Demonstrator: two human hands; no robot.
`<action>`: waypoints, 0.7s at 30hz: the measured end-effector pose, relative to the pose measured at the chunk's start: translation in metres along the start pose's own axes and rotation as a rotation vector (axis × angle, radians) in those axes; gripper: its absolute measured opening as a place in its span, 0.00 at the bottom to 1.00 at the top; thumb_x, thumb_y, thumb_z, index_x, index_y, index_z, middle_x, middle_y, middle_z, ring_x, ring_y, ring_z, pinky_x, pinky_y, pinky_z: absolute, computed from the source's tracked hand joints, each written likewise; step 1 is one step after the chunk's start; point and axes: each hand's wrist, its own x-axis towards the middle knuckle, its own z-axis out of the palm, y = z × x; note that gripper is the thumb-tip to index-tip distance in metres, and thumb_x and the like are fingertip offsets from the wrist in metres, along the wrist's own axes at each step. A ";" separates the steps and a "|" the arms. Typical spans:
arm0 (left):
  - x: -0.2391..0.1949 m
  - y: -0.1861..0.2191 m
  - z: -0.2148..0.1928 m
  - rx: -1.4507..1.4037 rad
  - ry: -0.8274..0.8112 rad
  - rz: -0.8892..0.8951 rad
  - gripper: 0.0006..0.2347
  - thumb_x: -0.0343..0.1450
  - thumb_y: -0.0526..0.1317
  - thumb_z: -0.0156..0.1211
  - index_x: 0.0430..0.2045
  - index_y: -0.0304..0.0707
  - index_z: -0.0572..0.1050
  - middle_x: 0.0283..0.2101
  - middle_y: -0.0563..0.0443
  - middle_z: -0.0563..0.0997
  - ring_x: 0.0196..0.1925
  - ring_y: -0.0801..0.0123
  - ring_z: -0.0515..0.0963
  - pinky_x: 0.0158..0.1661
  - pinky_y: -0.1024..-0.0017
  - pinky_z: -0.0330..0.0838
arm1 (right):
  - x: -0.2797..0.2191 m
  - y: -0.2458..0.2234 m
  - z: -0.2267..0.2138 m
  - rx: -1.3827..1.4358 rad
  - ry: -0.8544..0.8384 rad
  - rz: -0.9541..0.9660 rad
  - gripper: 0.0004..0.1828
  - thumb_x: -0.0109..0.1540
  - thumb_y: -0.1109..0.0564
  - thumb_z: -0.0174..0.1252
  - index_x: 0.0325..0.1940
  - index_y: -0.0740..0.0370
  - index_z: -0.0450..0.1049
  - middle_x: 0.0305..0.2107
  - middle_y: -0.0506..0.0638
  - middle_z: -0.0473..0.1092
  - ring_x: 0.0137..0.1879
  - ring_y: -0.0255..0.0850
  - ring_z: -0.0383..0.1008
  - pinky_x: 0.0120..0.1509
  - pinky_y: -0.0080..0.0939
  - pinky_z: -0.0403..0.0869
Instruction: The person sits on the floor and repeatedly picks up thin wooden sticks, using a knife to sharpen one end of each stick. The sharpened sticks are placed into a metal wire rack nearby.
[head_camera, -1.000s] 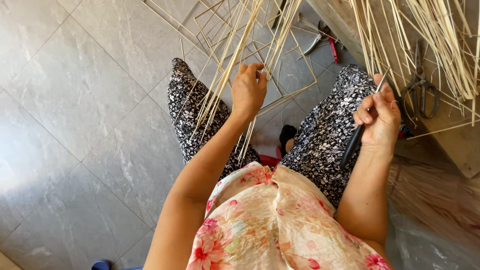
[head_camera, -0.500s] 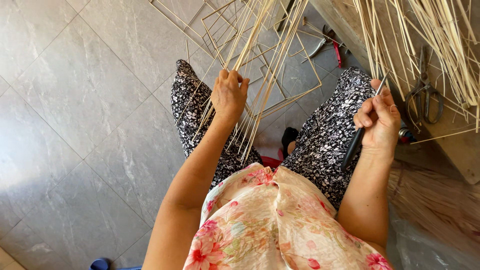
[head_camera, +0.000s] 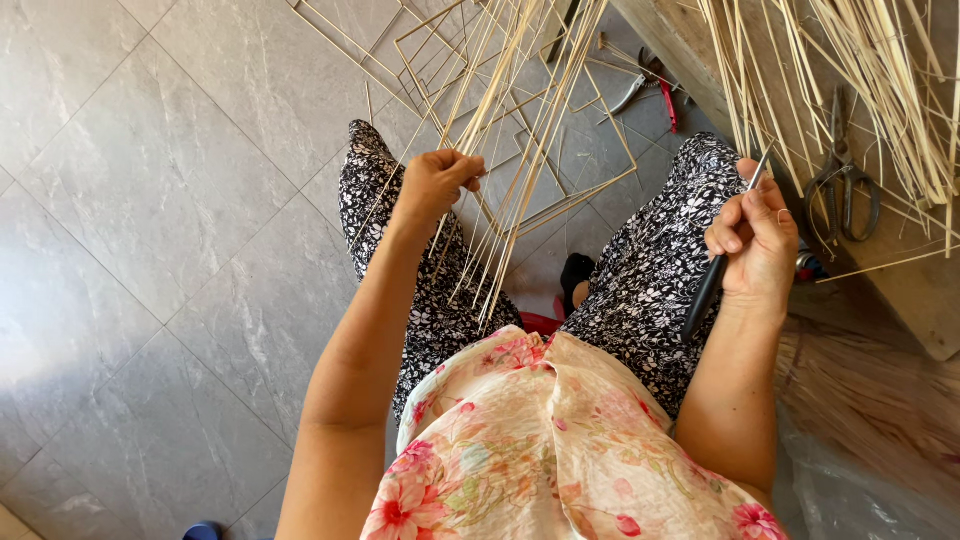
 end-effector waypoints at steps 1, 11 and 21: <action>-0.002 0.001 -0.005 -0.102 -0.050 -0.023 0.10 0.71 0.43 0.65 0.29 0.32 0.82 0.23 0.54 0.81 0.17 0.83 0.64 0.18 0.81 0.55 | 0.000 0.000 -0.001 -0.004 0.002 0.003 0.16 0.75 0.59 0.55 0.66 0.64 0.71 0.28 0.49 0.71 0.24 0.32 0.64 0.29 0.32 0.64; -0.032 0.016 -0.022 -0.319 -0.209 -0.049 0.09 0.73 0.41 0.63 0.34 0.32 0.82 0.23 0.56 0.79 0.17 0.85 0.65 0.18 0.83 0.56 | 0.002 0.002 -0.003 -0.040 -0.004 0.007 0.16 0.75 0.58 0.55 0.67 0.62 0.71 0.28 0.49 0.71 0.24 0.32 0.63 0.29 0.33 0.63; -0.060 0.013 -0.019 -0.207 -0.165 0.004 0.06 0.73 0.40 0.66 0.32 0.36 0.80 0.25 0.56 0.78 0.21 0.82 0.67 0.22 0.81 0.57 | -0.018 -0.021 -0.035 0.138 0.050 0.001 0.21 0.76 0.57 0.51 0.74 0.63 0.69 0.26 0.48 0.73 0.23 0.30 0.64 0.28 0.31 0.64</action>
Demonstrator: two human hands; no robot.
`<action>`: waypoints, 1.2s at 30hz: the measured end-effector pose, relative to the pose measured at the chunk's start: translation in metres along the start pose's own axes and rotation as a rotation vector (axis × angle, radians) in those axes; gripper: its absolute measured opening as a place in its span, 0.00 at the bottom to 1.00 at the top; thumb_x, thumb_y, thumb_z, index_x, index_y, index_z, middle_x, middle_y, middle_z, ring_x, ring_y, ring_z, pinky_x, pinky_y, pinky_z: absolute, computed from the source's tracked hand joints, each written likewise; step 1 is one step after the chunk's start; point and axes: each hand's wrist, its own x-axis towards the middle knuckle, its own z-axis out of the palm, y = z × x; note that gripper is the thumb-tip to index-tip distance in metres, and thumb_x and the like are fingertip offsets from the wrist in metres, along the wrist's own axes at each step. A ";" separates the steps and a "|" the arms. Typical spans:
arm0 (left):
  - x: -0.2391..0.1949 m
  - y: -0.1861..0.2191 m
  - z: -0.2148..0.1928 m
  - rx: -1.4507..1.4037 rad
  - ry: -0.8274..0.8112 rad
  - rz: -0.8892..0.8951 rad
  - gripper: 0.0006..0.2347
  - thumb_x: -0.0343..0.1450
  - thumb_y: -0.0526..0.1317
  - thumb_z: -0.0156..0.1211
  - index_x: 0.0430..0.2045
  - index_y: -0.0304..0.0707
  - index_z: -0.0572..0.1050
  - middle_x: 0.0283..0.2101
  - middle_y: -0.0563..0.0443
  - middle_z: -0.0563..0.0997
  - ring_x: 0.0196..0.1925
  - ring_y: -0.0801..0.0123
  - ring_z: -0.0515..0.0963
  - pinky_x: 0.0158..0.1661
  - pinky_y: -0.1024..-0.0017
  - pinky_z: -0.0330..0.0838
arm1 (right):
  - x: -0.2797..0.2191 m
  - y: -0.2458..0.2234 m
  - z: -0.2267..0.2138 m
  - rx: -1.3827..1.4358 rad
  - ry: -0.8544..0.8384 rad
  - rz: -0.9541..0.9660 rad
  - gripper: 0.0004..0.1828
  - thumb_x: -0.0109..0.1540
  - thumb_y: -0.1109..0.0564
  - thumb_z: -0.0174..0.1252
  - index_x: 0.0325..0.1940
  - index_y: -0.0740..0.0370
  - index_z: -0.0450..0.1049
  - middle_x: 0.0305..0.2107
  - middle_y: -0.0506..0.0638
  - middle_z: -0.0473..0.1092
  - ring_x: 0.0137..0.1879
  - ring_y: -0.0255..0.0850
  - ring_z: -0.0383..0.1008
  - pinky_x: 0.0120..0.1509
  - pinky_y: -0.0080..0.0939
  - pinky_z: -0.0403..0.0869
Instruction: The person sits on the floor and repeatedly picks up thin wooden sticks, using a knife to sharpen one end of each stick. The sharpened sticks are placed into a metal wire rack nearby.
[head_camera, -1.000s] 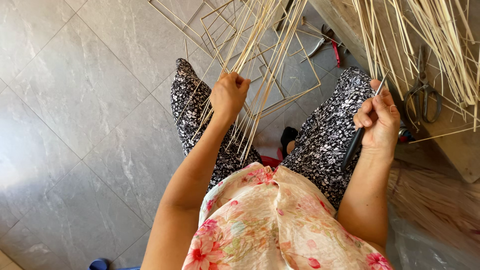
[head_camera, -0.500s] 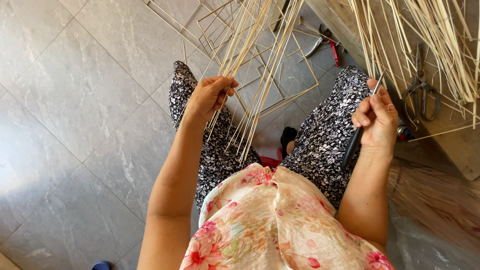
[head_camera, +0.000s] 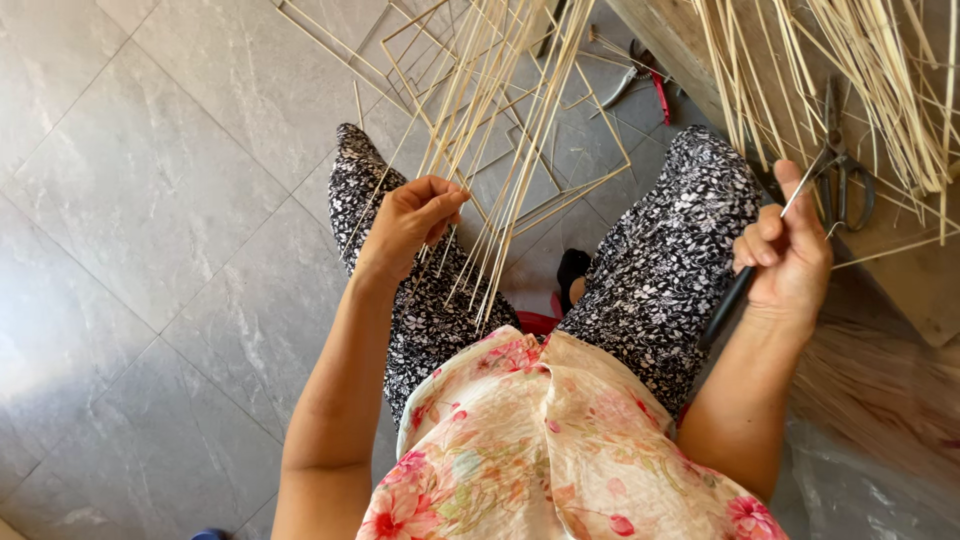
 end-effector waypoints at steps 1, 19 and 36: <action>-0.003 0.000 0.001 -0.022 -0.016 0.025 0.06 0.73 0.40 0.65 0.34 0.36 0.80 0.27 0.57 0.79 0.24 0.82 0.70 0.25 0.81 0.61 | -0.002 -0.005 -0.009 -0.058 0.049 -0.028 0.21 0.76 0.58 0.51 0.75 0.62 0.69 0.28 0.47 0.73 0.24 0.31 0.65 0.29 0.31 0.64; -0.022 -0.014 0.067 -0.032 -0.102 0.159 0.06 0.78 0.37 0.56 0.42 0.34 0.78 0.33 0.58 0.78 0.29 0.84 0.71 0.30 0.82 0.67 | -0.053 0.022 0.089 -0.315 -0.079 0.109 0.24 0.71 0.61 0.51 0.73 0.58 0.65 0.25 0.47 0.70 0.22 0.28 0.63 0.24 0.27 0.64; -0.070 0.018 0.092 0.252 -0.104 0.176 0.08 0.76 0.38 0.58 0.39 0.30 0.79 0.27 0.59 0.79 0.28 0.84 0.75 0.30 0.82 0.72 | -0.046 0.068 0.170 -0.462 -0.384 0.336 0.20 0.70 0.60 0.53 0.68 0.63 0.68 0.24 0.50 0.73 0.21 0.27 0.62 0.24 0.26 0.63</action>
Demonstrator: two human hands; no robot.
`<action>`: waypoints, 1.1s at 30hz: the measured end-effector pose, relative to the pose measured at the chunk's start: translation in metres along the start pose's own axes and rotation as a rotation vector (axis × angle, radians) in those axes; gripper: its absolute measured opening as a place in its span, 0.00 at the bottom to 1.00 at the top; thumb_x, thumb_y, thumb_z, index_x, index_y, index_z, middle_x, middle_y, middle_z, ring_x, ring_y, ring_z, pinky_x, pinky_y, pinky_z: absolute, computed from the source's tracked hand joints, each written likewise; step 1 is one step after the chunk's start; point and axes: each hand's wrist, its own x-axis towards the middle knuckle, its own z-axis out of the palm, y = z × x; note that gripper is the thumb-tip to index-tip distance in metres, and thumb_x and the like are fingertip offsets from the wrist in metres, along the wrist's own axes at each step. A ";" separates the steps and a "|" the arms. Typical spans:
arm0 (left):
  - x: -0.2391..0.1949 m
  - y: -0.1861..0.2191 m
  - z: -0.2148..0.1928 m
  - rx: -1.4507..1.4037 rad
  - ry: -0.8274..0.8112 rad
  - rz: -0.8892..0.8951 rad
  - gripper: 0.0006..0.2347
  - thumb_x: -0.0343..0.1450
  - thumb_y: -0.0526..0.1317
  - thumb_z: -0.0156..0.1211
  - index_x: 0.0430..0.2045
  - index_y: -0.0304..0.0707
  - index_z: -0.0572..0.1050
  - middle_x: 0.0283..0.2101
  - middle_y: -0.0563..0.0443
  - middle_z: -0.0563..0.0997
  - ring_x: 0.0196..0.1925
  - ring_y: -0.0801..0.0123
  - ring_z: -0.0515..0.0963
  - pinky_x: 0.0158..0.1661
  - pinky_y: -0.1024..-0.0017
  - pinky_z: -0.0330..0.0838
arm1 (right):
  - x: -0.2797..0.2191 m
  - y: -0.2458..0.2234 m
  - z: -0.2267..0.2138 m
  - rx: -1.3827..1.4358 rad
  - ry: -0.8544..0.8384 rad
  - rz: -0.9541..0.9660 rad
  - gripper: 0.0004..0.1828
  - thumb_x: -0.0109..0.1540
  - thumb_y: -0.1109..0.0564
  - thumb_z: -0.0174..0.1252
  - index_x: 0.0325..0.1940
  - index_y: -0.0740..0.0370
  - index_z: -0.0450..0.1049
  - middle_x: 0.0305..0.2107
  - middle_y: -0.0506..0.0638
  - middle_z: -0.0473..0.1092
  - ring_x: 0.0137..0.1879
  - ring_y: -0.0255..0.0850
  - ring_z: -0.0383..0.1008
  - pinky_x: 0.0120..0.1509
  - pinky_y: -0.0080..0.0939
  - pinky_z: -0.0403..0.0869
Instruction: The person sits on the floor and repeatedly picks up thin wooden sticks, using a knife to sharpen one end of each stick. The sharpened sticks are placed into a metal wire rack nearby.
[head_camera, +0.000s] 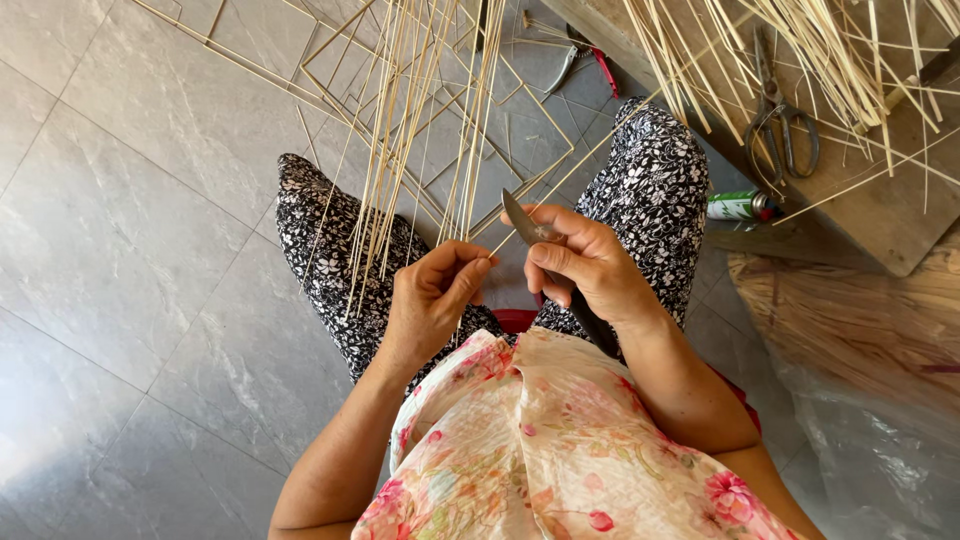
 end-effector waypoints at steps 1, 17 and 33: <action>-0.002 0.001 -0.001 0.024 0.006 -0.001 0.08 0.76 0.37 0.58 0.38 0.29 0.79 0.26 0.59 0.78 0.27 0.83 0.74 0.29 0.82 0.70 | 0.000 0.000 0.000 -0.008 0.006 -0.010 0.19 0.71 0.60 0.53 0.67 0.63 0.69 0.24 0.49 0.73 0.21 0.27 0.62 0.24 0.26 0.62; -0.016 0.007 -0.014 0.037 -0.038 -0.021 0.07 0.76 0.36 0.59 0.36 0.28 0.79 0.24 0.58 0.76 0.26 0.82 0.72 0.27 0.81 0.68 | 0.000 -0.023 -0.035 0.070 0.096 -0.123 0.17 0.71 0.59 0.55 0.63 0.65 0.72 0.25 0.51 0.72 0.21 0.30 0.62 0.23 0.27 0.61; -0.026 0.015 -0.023 0.068 -0.035 -0.051 0.07 0.75 0.36 0.59 0.36 0.28 0.80 0.27 0.58 0.80 0.27 0.83 0.74 0.28 0.81 0.72 | -0.005 -0.039 -0.063 0.050 0.265 -0.227 0.14 0.72 0.60 0.55 0.62 0.65 0.74 0.27 0.50 0.71 0.24 0.31 0.62 0.27 0.30 0.63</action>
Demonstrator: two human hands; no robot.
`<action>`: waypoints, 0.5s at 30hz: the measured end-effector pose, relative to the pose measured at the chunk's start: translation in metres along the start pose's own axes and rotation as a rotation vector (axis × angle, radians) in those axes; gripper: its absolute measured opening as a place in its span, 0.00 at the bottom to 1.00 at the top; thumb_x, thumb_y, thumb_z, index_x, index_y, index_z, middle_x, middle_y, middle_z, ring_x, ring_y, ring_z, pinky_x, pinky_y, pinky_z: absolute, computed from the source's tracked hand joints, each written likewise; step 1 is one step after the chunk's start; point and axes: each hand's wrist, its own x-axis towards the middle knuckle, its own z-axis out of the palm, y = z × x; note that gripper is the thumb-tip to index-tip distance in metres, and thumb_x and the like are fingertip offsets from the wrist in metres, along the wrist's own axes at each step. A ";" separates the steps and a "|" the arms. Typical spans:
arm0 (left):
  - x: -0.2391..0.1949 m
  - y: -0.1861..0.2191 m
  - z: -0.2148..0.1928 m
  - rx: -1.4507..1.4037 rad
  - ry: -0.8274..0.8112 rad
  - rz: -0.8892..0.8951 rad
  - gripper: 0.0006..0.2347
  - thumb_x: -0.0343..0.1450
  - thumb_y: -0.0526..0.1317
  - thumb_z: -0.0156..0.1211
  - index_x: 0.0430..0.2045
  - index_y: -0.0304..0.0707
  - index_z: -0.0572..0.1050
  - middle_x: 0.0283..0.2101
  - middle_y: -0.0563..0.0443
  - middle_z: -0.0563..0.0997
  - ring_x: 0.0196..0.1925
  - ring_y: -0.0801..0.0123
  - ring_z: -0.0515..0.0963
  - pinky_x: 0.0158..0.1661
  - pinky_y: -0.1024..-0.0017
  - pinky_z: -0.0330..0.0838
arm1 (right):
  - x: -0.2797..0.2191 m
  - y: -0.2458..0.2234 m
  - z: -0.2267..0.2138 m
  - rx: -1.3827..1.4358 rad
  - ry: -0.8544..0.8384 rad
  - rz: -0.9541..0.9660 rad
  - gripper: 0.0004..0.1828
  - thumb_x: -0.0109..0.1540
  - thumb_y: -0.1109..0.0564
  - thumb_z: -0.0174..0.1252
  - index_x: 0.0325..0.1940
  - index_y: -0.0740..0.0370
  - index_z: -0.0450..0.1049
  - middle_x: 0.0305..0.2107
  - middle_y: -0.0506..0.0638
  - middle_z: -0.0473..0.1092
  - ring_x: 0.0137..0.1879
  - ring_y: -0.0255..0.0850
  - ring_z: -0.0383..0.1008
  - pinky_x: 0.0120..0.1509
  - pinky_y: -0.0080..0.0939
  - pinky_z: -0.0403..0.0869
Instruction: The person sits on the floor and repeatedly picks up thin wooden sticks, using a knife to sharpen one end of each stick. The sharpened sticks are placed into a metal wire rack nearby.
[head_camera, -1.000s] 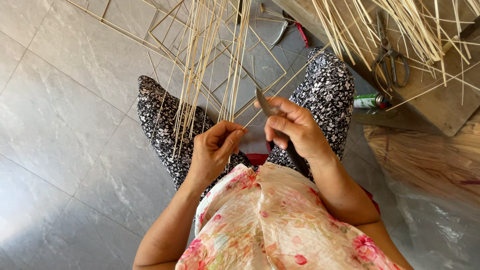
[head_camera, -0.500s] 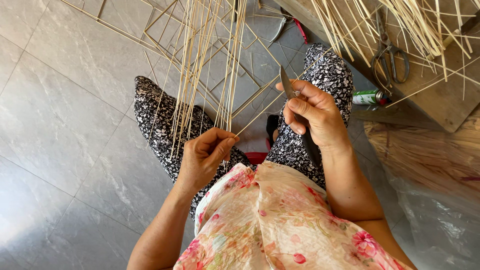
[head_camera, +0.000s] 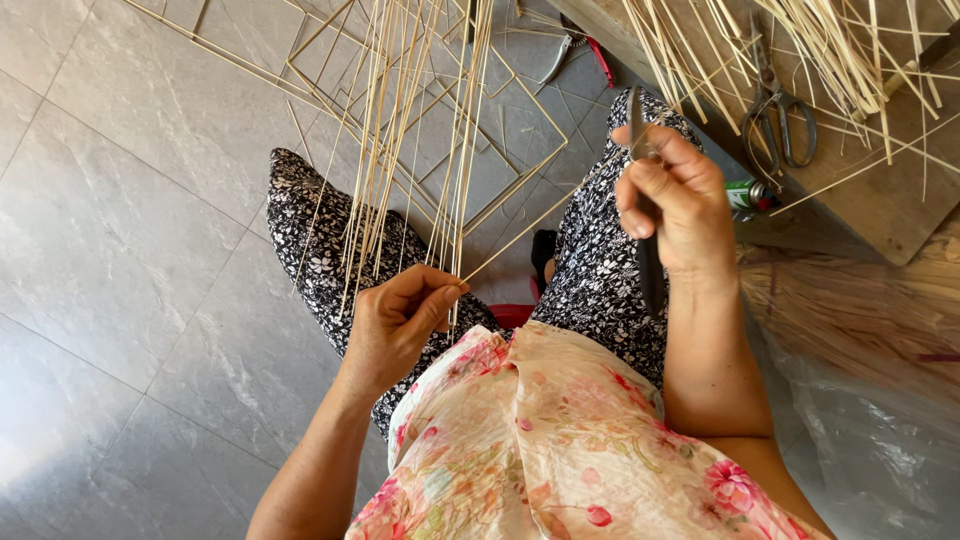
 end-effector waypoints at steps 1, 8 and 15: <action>-0.001 -0.001 -0.001 -0.002 0.000 0.001 0.07 0.75 0.36 0.59 0.36 0.29 0.80 0.27 0.58 0.80 0.27 0.83 0.74 0.28 0.81 0.72 | 0.001 -0.002 -0.004 0.014 0.005 -0.017 0.14 0.72 0.60 0.55 0.62 0.65 0.73 0.27 0.50 0.71 0.24 0.31 0.62 0.27 0.30 0.63; -0.006 -0.011 -0.017 -0.022 -0.041 -0.032 0.07 0.75 0.36 0.58 0.38 0.29 0.81 0.25 0.57 0.79 0.27 0.82 0.74 0.28 0.80 0.71 | 0.000 -0.010 -0.049 0.069 0.072 -0.103 0.13 0.74 0.61 0.55 0.63 0.64 0.75 0.26 0.50 0.72 0.21 0.30 0.63 0.24 0.29 0.63; -0.005 -0.021 -0.035 -0.002 0.002 0.004 0.07 0.75 0.35 0.59 0.38 0.29 0.80 0.26 0.56 0.79 0.27 0.81 0.75 0.28 0.79 0.71 | -0.011 -0.007 -0.109 0.155 0.234 -0.252 0.09 0.79 0.63 0.53 0.62 0.63 0.76 0.29 0.53 0.75 0.20 0.31 0.65 0.21 0.29 0.62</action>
